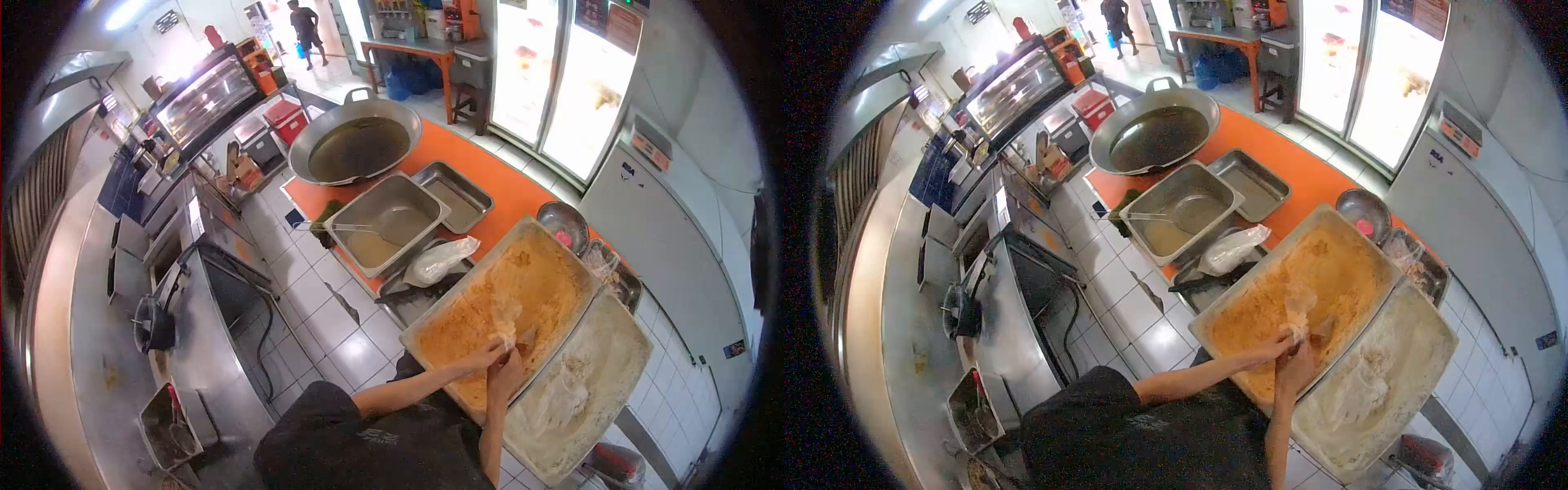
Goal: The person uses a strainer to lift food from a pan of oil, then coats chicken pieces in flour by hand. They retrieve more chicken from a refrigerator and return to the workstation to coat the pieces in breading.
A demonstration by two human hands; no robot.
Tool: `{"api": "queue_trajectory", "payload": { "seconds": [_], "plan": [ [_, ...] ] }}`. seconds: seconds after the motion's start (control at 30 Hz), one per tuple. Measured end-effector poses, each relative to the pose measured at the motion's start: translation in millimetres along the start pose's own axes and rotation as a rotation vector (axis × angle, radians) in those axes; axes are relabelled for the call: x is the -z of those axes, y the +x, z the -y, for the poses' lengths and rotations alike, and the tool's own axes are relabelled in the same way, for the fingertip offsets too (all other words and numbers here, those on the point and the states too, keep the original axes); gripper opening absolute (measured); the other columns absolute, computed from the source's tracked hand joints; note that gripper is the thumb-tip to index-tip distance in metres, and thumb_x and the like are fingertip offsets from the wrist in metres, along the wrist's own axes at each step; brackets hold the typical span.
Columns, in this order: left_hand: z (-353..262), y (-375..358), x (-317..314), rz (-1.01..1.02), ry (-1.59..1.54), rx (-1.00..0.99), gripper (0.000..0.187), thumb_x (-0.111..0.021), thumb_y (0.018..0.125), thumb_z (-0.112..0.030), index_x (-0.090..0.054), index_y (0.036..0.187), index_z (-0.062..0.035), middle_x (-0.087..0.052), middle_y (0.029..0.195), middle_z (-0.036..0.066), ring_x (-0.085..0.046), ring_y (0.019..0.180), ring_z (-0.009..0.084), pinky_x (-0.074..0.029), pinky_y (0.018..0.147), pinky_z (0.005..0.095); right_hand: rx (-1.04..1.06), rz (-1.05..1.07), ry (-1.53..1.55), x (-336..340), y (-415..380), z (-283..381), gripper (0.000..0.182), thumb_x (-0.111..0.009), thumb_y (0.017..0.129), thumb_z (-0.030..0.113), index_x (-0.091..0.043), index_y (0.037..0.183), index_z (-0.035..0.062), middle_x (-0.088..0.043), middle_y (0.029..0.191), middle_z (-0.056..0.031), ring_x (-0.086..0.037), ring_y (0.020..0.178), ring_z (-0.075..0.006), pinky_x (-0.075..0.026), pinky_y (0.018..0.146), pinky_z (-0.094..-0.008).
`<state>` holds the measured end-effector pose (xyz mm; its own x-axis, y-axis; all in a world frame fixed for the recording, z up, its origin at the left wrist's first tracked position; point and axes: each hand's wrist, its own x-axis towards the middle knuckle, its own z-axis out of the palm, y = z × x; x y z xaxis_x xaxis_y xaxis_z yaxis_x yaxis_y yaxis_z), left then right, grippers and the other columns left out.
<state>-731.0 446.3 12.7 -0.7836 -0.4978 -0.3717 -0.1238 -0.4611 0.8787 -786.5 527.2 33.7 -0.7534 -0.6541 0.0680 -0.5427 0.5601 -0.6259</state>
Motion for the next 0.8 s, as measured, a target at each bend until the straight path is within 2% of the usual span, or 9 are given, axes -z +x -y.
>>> {"api": "queue_trajectory", "payload": {
  "seconds": [0.07, 0.3, 0.33, 0.43, 0.57, 0.6, 0.67, 0.73, 0.8],
  "plan": [
    [4.3, 8.6, -6.9, -0.066, -0.033, -0.048, 0.034, -0.045, 0.096, -0.030, -0.051, 0.120, -0.0063, -0.054, 0.102, 0.002, -0.049, 0.089, 0.0120, -0.043, 0.077, 0.0262, 0.240, -0.154, 0.070, -1.4, 2.3, -6.2, 0.007, -0.059, 0.076, 0.010, -0.055, 0.079, 0.0050, -0.053, 0.064, -0.0112, -0.055, 0.060, -0.0311, -0.042, 0.054, -0.0369],
    [26.5, 43.4, -12.1, -0.065, 0.068, -0.039, 0.035, -0.052, 0.094, -0.027, -0.051, 0.120, -0.0040, -0.057, 0.101, 0.003, -0.052, 0.090, 0.0108, -0.045, 0.077, 0.0248, 0.190, -0.229, 0.285, 4.5, -2.4, -13.6, 0.013, -0.061, 0.077, 0.011, -0.053, 0.082, 0.0021, -0.055, 0.066, -0.0118, -0.055, 0.060, -0.0274, -0.042, 0.055, -0.0351],
    [26.7, 46.8, -18.6, -0.063, 0.062, -0.042, 0.035, -0.052, 0.094, -0.027, -0.051, 0.120, -0.0040, -0.057, 0.101, 0.003, -0.052, 0.090, 0.0108, -0.045, 0.077, 0.0248, 0.106, -0.127, 0.310, 8.2, -2.8, -12.6, 0.014, -0.061, 0.075, 0.007, -0.055, 0.087, 0.0025, -0.056, 0.071, -0.0125, -0.056, 0.067, -0.0285, -0.043, 0.059, -0.0364],
    [21.2, 42.8, -31.5, -0.106, -0.352, -0.183, 0.030, -0.053, 0.093, -0.024, -0.054, 0.114, -0.0038, -0.057, 0.092, 0.001, -0.053, 0.081, 0.0084, -0.045, 0.067, 0.0233, 0.071, -0.081, 0.288, 3.5, 0.8, -22.6, 0.012, -0.059, 0.077, 0.009, -0.054, 0.086, 0.0020, -0.054, 0.074, -0.0124, -0.055, 0.067, -0.0291, -0.043, 0.060, -0.0365],
    [-17.5, 31.3, -25.7, -0.299, -0.137, 0.044, 0.028, -0.056, 0.090, -0.024, -0.058, 0.109, -0.0039, -0.062, 0.093, 0.002, -0.057, 0.081, 0.0114, -0.046, 0.068, 0.0268, 0.179, -0.056, 0.260, 15.4, 5.2, -9.9, 0.013, -0.059, 0.078, 0.011, -0.051, 0.077, 0.0011, -0.053, 0.076, -0.0126, -0.053, 0.065, -0.0291, -0.041, 0.057, -0.0357],
    [-17.6, 34.2, -21.8, -0.307, -0.044, 0.073, 0.027, -0.057, 0.090, -0.024, -0.059, 0.107, -0.0035, -0.062, 0.093, 0.003, -0.057, 0.079, 0.0115, -0.046, 0.067, 0.0271, 0.144, 0.062, 0.224, 23.2, 4.9, -5.4, 0.010, -0.059, 0.079, 0.009, -0.056, 0.083, -0.0001, -0.055, 0.081, -0.0135, -0.055, 0.070, -0.0302, -0.042, 0.061, -0.0361],
    [-17.8, 30.0, -23.6, -0.265, 0.016, 0.016, 0.027, -0.048, 0.094, -0.023, -0.057, 0.111, -0.0035, -0.060, 0.092, 0.002, -0.055, 0.081, 0.0106, -0.047, 0.068, 0.0270, 0.220, -0.017, 0.352, 29.7, 10.5, 3.3, 0.016, -0.058, 0.079, 0.008, -0.058, 0.092, -0.0006, -0.055, 0.083, -0.0137, -0.055, 0.074, -0.0304, -0.044, 0.065, -0.0352],
    [-24.2, 20.9, -30.7, -0.163, 0.038, 0.034, 0.030, -0.046, 0.095, -0.024, -0.056, 0.115, -0.0039, -0.060, 0.098, 0.003, -0.056, 0.088, 0.0133, -0.046, 0.076, 0.0273, 0.123, -0.121, 0.448, 35.3, 12.9, 5.9, 0.019, -0.057, 0.081, 0.008, -0.059, 0.097, -0.0006, -0.056, 0.083, -0.0135, -0.056, 0.076, -0.0309, -0.044, 0.067, -0.0336],
    [-28.3, 25.2, -39.2, -0.159, 0.242, 0.113, 0.028, -0.046, 0.094, -0.024, -0.057, 0.105, 0.0001, -0.061, 0.089, 0.006, -0.058, 0.079, 0.0134, -0.047, 0.068, 0.0281, 0.015, -0.166, 0.512, 24.3, 17.9, -8.0, 0.013, -0.057, 0.082, 0.008, -0.057, 0.090, -0.0012, -0.055, 0.080, -0.0136, -0.055, 0.074, -0.0298, -0.044, 0.065, -0.0340]
  ]
}}
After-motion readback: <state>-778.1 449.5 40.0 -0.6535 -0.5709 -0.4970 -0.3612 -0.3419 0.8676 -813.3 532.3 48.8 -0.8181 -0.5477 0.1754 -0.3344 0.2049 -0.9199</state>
